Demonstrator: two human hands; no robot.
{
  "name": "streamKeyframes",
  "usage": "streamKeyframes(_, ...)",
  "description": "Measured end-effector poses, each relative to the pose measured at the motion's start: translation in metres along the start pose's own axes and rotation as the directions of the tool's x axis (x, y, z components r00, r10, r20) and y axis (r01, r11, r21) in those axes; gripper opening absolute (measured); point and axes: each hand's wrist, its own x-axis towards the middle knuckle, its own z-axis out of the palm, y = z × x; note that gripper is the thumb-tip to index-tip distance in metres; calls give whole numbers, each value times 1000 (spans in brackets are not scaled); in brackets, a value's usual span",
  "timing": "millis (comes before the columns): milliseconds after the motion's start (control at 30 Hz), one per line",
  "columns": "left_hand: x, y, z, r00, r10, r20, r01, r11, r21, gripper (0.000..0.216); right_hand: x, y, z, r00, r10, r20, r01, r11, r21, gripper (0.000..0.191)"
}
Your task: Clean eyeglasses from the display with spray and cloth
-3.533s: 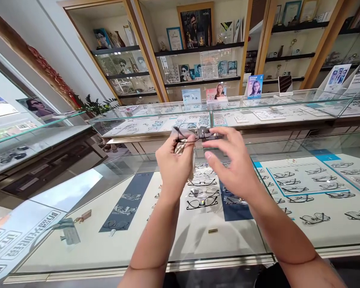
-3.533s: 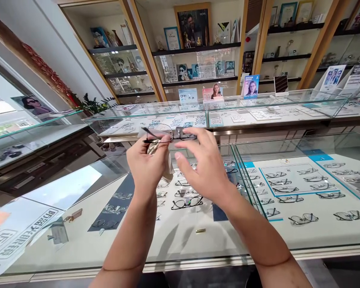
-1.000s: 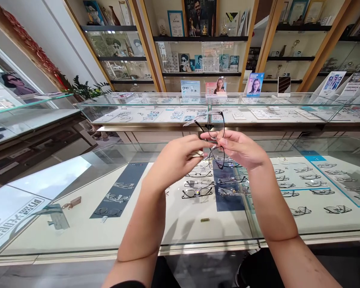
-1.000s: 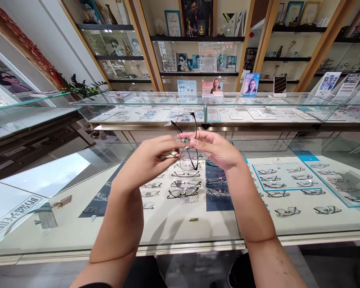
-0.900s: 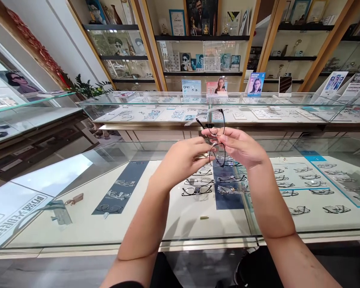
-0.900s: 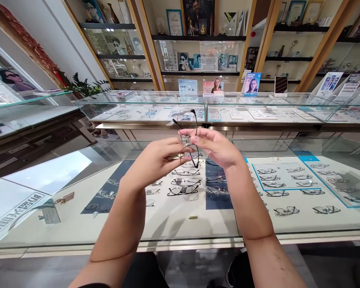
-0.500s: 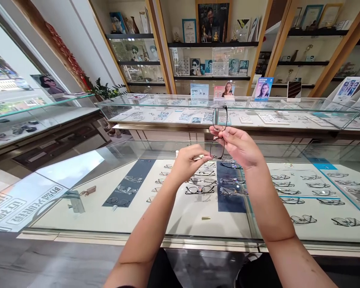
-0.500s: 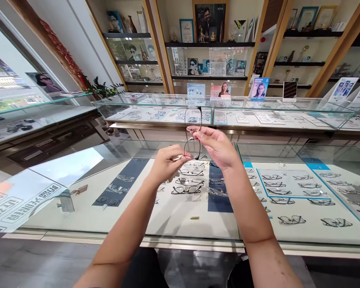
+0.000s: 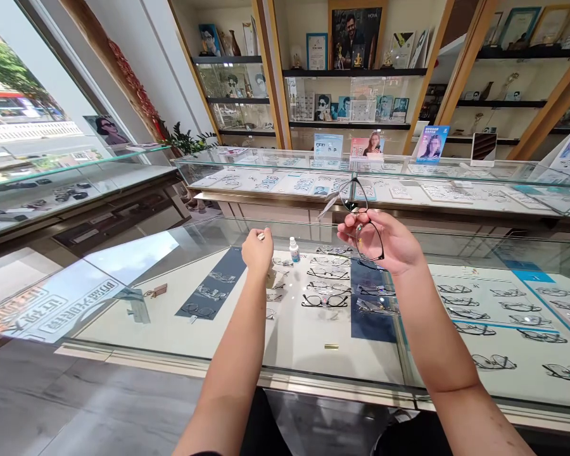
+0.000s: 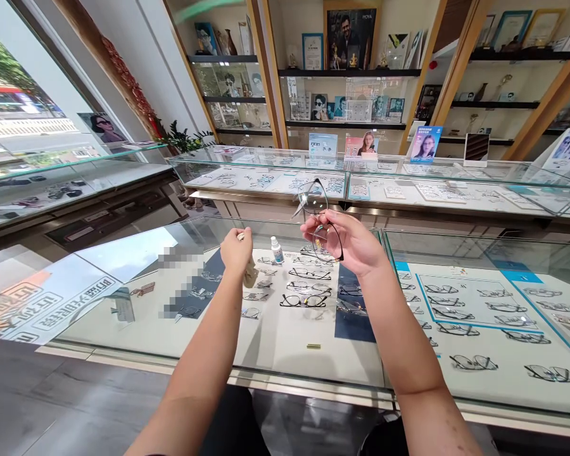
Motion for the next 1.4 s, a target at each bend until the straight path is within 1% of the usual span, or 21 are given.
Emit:
streamKeyframes(100,6,-19,15,996,-60,72,52,992,113,33,0,-1,5,1000,13,1,-13,1000,8,25)
streamKeyframes(233,7,-33,35,986,-60,157,27,979,204,35,-1,-1,7,1000,-1,-4,1,1000,-14,21)
streamKeyframes(367,7,-41,47,976,-44,213,-7,972,234,35,-1,1,5,1000,-6,-17,5,998,-69,14)
streamKeyframes(467,5,-43,51,978,-25,207,-22,975,223,34,-1,3,1,1000,-15,-8,14,992,-125,14)
streamKeyframes(533,4,-42,50,987,9,163,-41,981,191,35,-1,4,0,1000,-26,6,27,987,-158,15)
streamKeyframes(600,2,-37,48,993,71,98,-83,989,123,40,-1,4,-1,999,-32,10,34,982,-185,14)
streamKeyframes(667,1,-31,47,989,147,36,-147,989,22,44,-1,3,-1,999,-33,-3,32,977,-210,15)
streamKeyframes(733,-2,-25,47,975,221,4,-220,971,-90,45,-1,2,0,999,-34,-19,29,974,-225,16)
streamKeyframes(767,-4,-22,47,966,258,6,-254,957,-142,45,-1,1,1,999,-34,-25,28,973,-229,18)
streamKeyframes(833,-8,-18,50,944,327,48,-307,922,-235,46,0,0,2,999,-37,-37,27,975,-222,19)
streamKeyframes(900,-13,-16,54,921,375,110,-328,894,-305,54,0,-1,4,998,-38,-50,27,978,-209,21)
streamKeyframes(1000,-20,-18,62,905,381,189,-296,883,-364,64,0,-2,6,997,-48,-61,34,978,-206,22)
streamKeyframes(1067,-21,-20,67,907,352,233,-251,893,-373,62,0,-2,6,996,-65,-61,50,973,-224,21)
streamKeyframes(1100,-22,-21,69,906,335,258,-226,900,-372,55,1,-1,6,995,-80,-63,63,969,-240,21)
streamKeyframes(1200,-23,-24,74,898,286,335,-156,918,-364,28,1,-1,6,986,-147,-78,117,945,-307,21)
streamKeyframes(1233,-24,-24,75,893,274,357,-136,921,-366,25,1,-1,6,982,-171,-83,135,935,-329,21)
streamKeyframes(1333,-26,-20,76,887,251,387,-83,912,-401,32,-1,-4,5,970,-221,-101,168,909,-381,23)
streamKeyframes(1400,-27,-9,74,882,261,393,-58,886,-460,34,-3,-7,5,964,-244,-110,179,895,-408,23)
